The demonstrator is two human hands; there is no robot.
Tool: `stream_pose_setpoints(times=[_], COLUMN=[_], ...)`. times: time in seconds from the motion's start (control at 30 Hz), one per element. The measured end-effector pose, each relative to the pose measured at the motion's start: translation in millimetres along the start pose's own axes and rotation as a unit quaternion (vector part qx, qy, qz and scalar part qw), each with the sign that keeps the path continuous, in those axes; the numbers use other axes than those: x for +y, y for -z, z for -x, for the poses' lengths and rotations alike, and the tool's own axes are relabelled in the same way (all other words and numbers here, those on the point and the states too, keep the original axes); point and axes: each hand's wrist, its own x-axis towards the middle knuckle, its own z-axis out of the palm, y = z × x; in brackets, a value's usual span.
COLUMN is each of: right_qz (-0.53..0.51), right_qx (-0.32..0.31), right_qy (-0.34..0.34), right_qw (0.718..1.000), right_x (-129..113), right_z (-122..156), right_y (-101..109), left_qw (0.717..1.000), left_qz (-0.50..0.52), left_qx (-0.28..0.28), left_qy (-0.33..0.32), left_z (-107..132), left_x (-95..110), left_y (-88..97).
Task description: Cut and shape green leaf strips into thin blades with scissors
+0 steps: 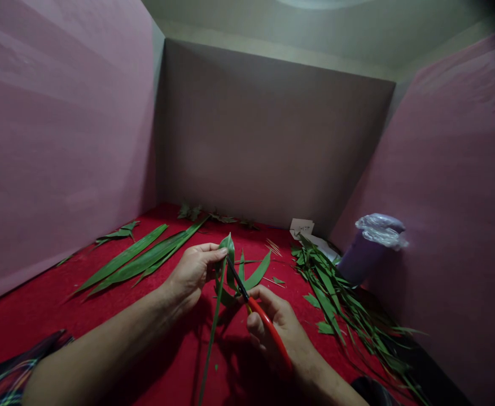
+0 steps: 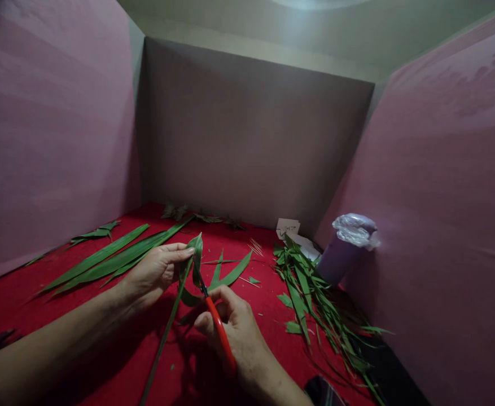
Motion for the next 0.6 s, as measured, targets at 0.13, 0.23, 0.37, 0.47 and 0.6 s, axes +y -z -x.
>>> stream_pose_setpoints(times=[0.13, 0.23, 0.37, 0.47, 0.6], right_qz=[0.01, 0.02, 0.03, 0.038, 0.052], right_qx=[-0.004, -0.003, -0.01, -0.013, -0.01], right_qy=[0.004, 0.009, 0.002, -0.003, -0.007], right_qw=[1.0, 1.0, 0.999, 0.999, 0.999], right_x=[-3.8, -5.6, -7.1, -9.4, -14.1], right_z=[0.7, 1.5, 2.1, 2.2, 2.3], right_y=[-1.4, -1.7, -1.4, -2.0, -3.4], left_qw=[1.0, 1.0, 1.0, 1.0, 1.0], left_qz=[-0.002, -0.002, -0.002, -0.004, -0.004], left_qx=[0.007, 0.008, 0.009, 0.005, 0.0], left_qy=[-0.002, -0.005, -0.007, -0.007, -0.005], left_z=[-0.5, -1.2, -2.2, -3.4, -4.4], left_x=[1.0, 1.1, 0.2, -1.6, -3.5], left_y=[-0.4, 0.1, 0.6, 1.4, 3.1])
